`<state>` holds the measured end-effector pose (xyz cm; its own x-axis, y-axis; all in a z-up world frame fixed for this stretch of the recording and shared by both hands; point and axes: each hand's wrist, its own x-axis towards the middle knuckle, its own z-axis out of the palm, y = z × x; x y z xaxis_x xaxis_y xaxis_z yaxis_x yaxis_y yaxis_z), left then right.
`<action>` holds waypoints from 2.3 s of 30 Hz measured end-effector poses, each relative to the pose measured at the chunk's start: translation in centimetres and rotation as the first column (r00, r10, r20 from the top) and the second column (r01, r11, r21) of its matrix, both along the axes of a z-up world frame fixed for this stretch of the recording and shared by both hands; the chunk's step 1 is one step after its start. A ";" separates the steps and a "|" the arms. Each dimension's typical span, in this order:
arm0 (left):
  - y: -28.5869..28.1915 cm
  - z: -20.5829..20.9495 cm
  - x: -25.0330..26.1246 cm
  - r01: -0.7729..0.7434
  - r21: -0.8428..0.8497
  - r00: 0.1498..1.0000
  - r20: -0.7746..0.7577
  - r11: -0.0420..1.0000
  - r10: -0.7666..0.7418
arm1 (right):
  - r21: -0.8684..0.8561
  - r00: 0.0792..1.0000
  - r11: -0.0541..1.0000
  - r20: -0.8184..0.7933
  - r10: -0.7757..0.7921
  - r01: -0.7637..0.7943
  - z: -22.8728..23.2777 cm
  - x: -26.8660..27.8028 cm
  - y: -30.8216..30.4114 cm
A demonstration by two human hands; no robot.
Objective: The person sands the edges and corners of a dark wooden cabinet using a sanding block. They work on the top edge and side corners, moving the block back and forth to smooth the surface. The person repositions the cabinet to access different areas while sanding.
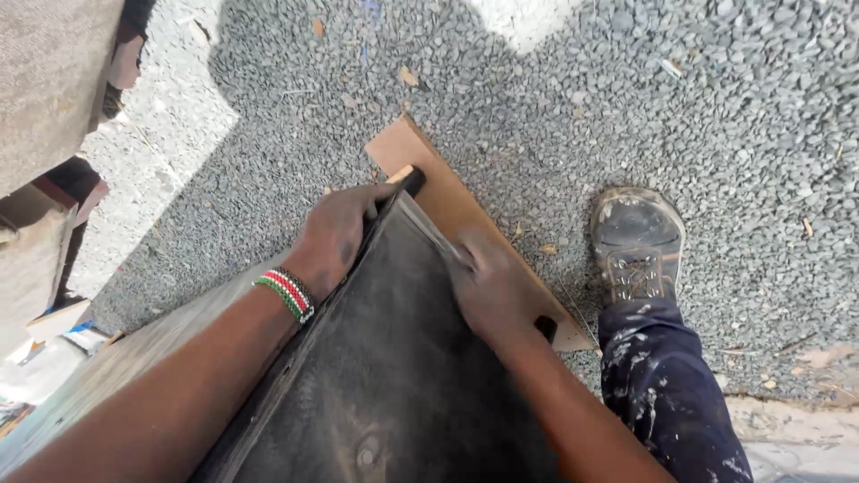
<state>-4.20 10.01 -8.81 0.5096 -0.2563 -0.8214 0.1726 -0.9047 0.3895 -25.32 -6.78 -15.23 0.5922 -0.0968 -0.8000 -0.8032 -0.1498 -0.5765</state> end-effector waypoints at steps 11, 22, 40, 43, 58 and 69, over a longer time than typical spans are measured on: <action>2.6 -0.5 1.1 0.459 -0.260 0.884 0.222 0.849 -0.411 | -0.043 0.979 0.980 -0.067 0.191 -0.194 1.8 -10.2 -4.5; -3.4 1.6 1.0 0.510 0.113 0.858 0.009 0.853 -0.514 | 0.040 0.953 0.997 0.297 0.055 -0.070 8.3 7.1 -2.5; -4.2 1.5 2.9 -0.191 0.197 0.948 -0.218 0.962 0.233 | 0.069 0.869 0.995 0.487 -0.093 0.068 11.8 8.0 -1.8; -2.5 0.3 2.5 0.137 -0.042 0.987 -0.082 0.990 -0.140 | 0.339 0.924 0.930 0.293 -0.247 0.141 13.5 7.7 -1.3; -3.8 0.4 2.9 -0.745 0.322 0.549 -0.202 0.585 0.811 | 0.334 0.976 0.934 0.129 -0.176 0.124 9.7 10.1 0.3; -3.7 0.9 1.7 -0.369 0.115 0.886 -0.257 0.923 0.386 | 0.472 0.992 0.873 -0.103 -0.079 0.119 8.5 5.0 -3.0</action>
<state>-2.47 6.28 -7.89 0.3146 -0.0344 -0.9486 0.5961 -0.7706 0.2256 -20.29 -9.77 -6.76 0.5341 0.2528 -0.8068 -0.8443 0.2100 -0.4931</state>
